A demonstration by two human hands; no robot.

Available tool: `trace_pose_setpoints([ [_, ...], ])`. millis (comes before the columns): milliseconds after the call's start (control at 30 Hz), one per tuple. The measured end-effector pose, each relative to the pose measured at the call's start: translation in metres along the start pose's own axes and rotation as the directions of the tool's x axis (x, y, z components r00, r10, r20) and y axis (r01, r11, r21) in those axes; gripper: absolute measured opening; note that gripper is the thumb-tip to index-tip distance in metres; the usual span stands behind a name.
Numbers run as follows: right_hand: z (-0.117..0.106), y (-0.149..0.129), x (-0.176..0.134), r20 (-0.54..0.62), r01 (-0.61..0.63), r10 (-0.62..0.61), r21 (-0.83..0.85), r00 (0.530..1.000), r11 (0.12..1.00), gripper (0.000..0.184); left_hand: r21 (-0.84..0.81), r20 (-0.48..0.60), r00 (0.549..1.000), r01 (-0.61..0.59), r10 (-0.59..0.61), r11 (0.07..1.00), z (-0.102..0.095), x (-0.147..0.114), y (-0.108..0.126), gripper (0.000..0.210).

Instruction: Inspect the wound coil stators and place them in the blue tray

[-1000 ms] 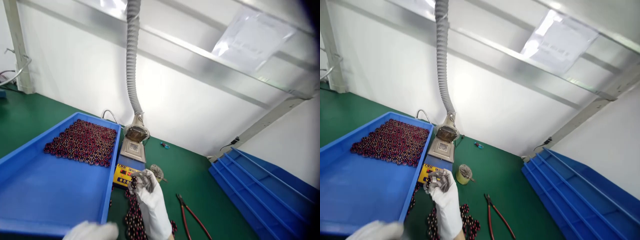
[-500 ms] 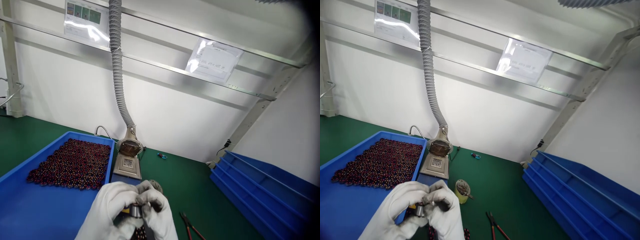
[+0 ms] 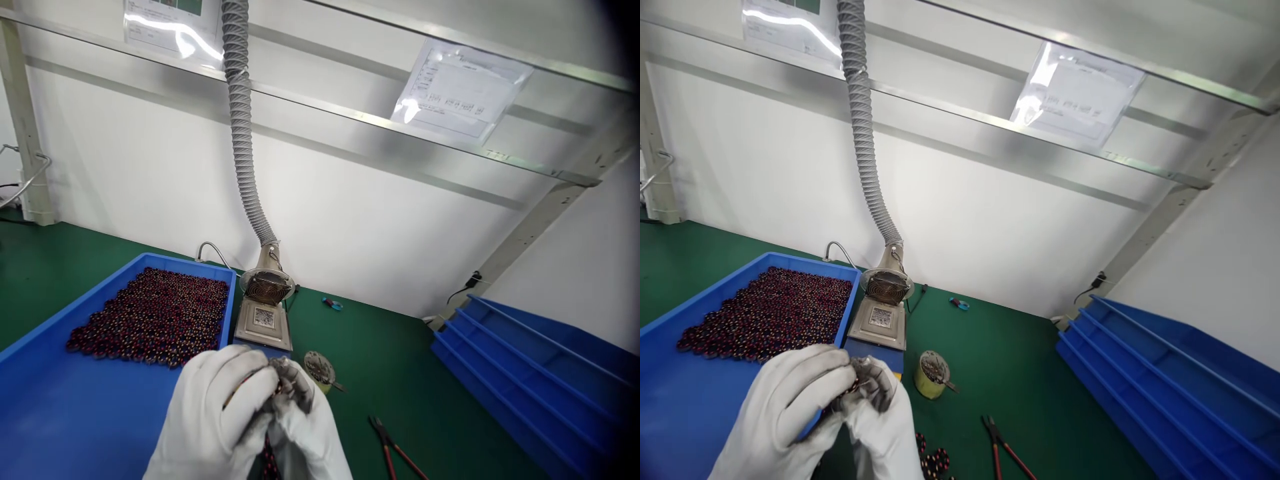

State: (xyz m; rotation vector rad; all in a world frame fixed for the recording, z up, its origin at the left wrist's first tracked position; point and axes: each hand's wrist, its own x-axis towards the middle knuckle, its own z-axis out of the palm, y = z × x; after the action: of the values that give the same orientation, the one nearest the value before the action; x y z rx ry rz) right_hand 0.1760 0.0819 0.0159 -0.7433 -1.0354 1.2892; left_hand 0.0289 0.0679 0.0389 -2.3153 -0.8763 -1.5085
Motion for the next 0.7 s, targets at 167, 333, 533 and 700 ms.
trace_pose_setpoints([
  [167,-0.009,0.022,0.026,0.07,-0.092,0.087,0.076,0.994,0.993,0.024,-0.277,0.11,0.984,0.164,-0.139,0.947,-0.002,0.003,-0.005,0.024],
  [333,-0.011,0.039,0.023,0.076,-0.132,0.123,0.122,0.989,0.984,0.028,-0.537,0.098,0.983,0.184,-0.156,0.823,-0.004,0.008,-0.016,0.019],
  [533,-0.015,0.043,0.023,0.116,-0.212,0.196,0.149,0.974,0.966,0.029,-0.725,0.086,0.855,0.406,-0.511,0.557,-0.01,0.004,-0.019,0.009],
  [700,-0.011,0.043,0.024,0.117,-0.239,0.217,0.238,0.969,0.941,0.024,-0.698,0.209,0.87,0.452,-0.446,0.555,-0.006,0.009,-0.01,0.011],
])
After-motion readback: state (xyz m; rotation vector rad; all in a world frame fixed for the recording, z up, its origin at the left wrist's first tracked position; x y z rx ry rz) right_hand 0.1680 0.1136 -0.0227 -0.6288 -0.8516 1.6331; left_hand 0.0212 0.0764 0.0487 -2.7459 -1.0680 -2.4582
